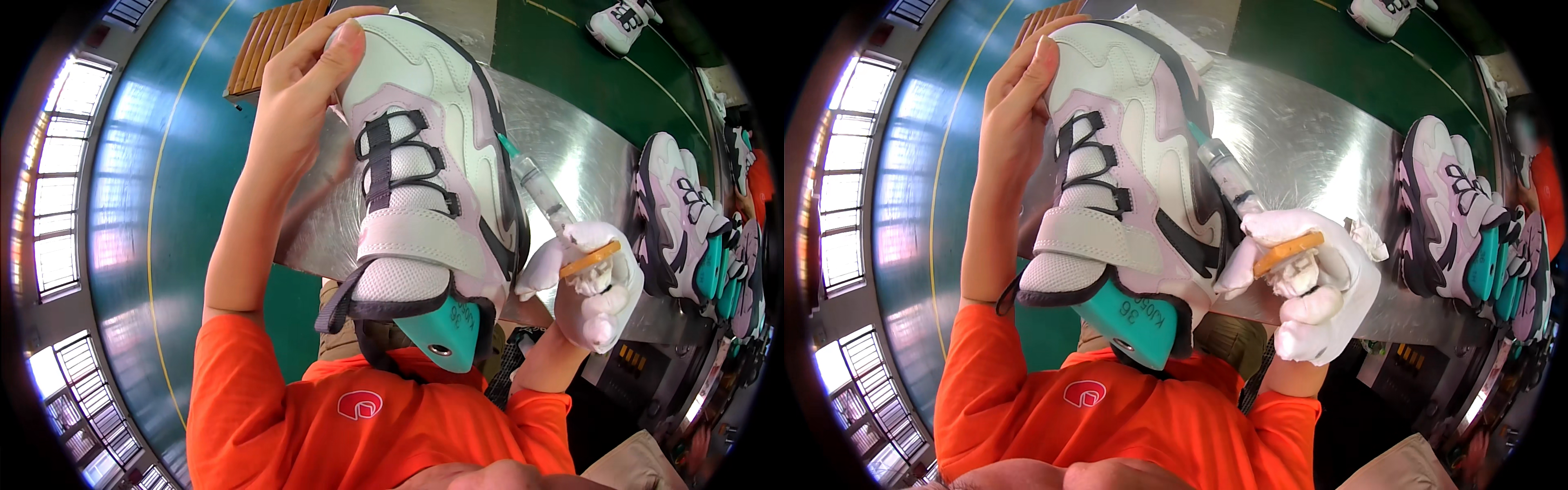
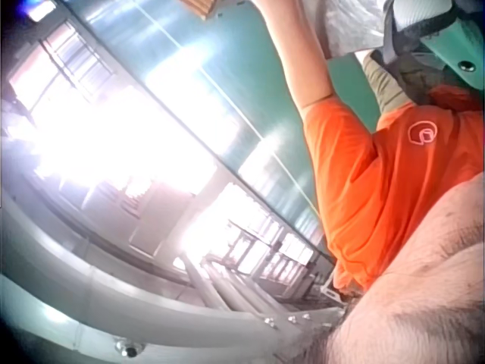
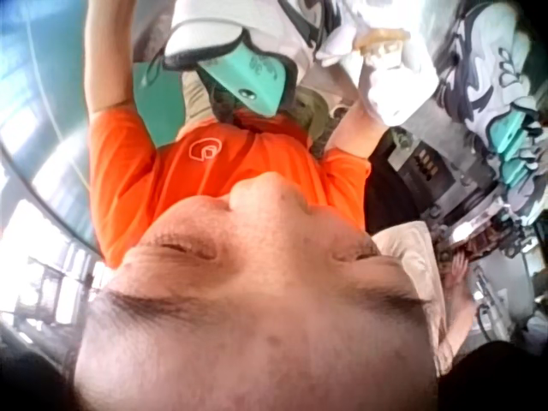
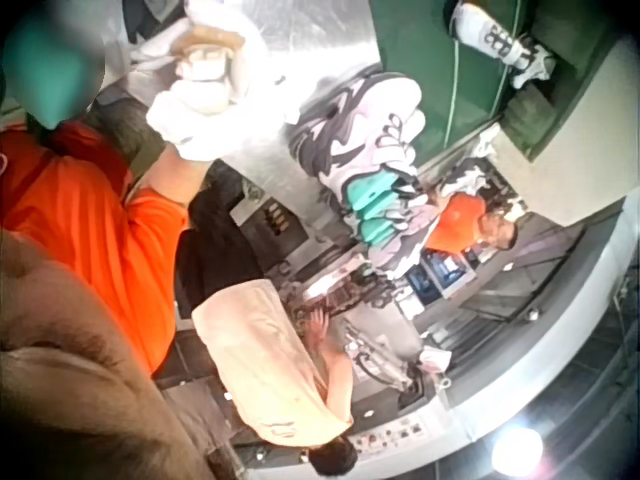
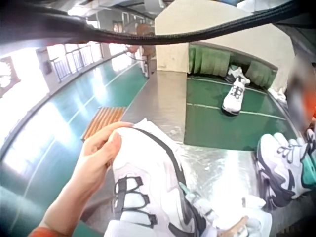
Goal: The person injects a liquid substance into the sole of a sneaker using a syringe. They repeatedly fill the syringe from a large white container and apply the liquid to the shoe's sole, rotating the shoe to access different areas. The person also wipes the syringe and the shoe with a tissue during the process.
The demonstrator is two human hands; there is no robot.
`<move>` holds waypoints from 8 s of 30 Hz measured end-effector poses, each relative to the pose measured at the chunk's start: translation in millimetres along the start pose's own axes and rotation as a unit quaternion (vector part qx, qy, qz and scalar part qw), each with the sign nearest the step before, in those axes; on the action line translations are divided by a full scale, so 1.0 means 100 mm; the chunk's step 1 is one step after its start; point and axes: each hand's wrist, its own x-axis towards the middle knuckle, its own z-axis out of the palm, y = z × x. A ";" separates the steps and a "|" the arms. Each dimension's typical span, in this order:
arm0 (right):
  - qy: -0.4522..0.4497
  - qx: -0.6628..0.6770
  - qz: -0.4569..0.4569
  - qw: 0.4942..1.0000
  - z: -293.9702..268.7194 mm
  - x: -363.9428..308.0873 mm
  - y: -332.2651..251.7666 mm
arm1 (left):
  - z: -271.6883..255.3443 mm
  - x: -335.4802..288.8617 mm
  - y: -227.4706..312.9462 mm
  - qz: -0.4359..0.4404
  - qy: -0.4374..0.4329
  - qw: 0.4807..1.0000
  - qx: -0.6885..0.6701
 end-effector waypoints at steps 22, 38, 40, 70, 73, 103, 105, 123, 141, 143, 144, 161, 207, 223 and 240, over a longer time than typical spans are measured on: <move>0.291 -0.301 -0.046 0.907 -0.17 -0.85 0.45 | 1.18 1.61 0.63 0.138 -0.125 0.982 0.008; 0.310 -0.435 0.017 0.845 -0.12 -0.78 0.36 | 2.35 1.33 -0.45 0.068 -0.227 0.923 0.302; 0.323 -0.324 0.101 0.884 0.00 -0.82 0.32 | 1.56 0.79 0.11 0.077 -0.262 0.923 0.272; -0.097 0.591 0.346 0.722 4.61 1.32 0.97 | -4.04 -0.37 0.76 -0.221 -0.097 0.916 -0.321; -0.007 0.682 0.377 0.626 4.70 1.40 1.03 | -3.95 -0.08 0.59 -0.204 -0.140 0.894 -0.374; 0.834 -0.038 -0.049 0.548 3.87 0.92 1.20 | 0.72 0.80 -0.82 0.459 -0.692 0.496 0.252; 0.850 -0.024 -0.041 0.524 3.88 1.02 1.12 | 0.71 0.87 -0.55 0.426 -0.728 0.454 0.285; 0.760 -0.042 -0.010 0.648 2.43 2.26 1.31 | -0.57 3.92 -0.75 0.249 -0.734 0.610 0.161; 0.612 0.090 -0.104 0.779 0.30 6.22 1.34 | -0.24 7.68 -0.87 0.174 -0.719 0.634 0.225; 0.618 0.055 -0.065 0.782 0.23 6.39 1.33 | -0.27 7.84 -0.86 0.151 -0.715 0.658 0.183; 0.625 0.031 -0.032 0.780 0.18 6.39 1.28 | -0.32 7.84 -0.91 0.137 -0.727 0.654 0.158; 0.743 0.033 -0.336 0.578 1.94 8.22 2.33 | -0.34 8.67 -1.44 0.126 -0.921 0.366 0.045; 0.834 -0.122 -0.507 0.182 4.26 6.43 7.09 | 1.66 6.20 -8.77 0.290 -0.588 0.597 0.463; 0.823 -0.104 -0.497 0.256 4.29 6.37 7.11 | -0.11 6.27 -7.42 0.197 -0.725 0.529 0.395; 0.963 -0.018 -0.095 0.253 4.69 7.55 3.25 | -0.99 7.53 -0.12 0.406 -0.860 0.309 0.000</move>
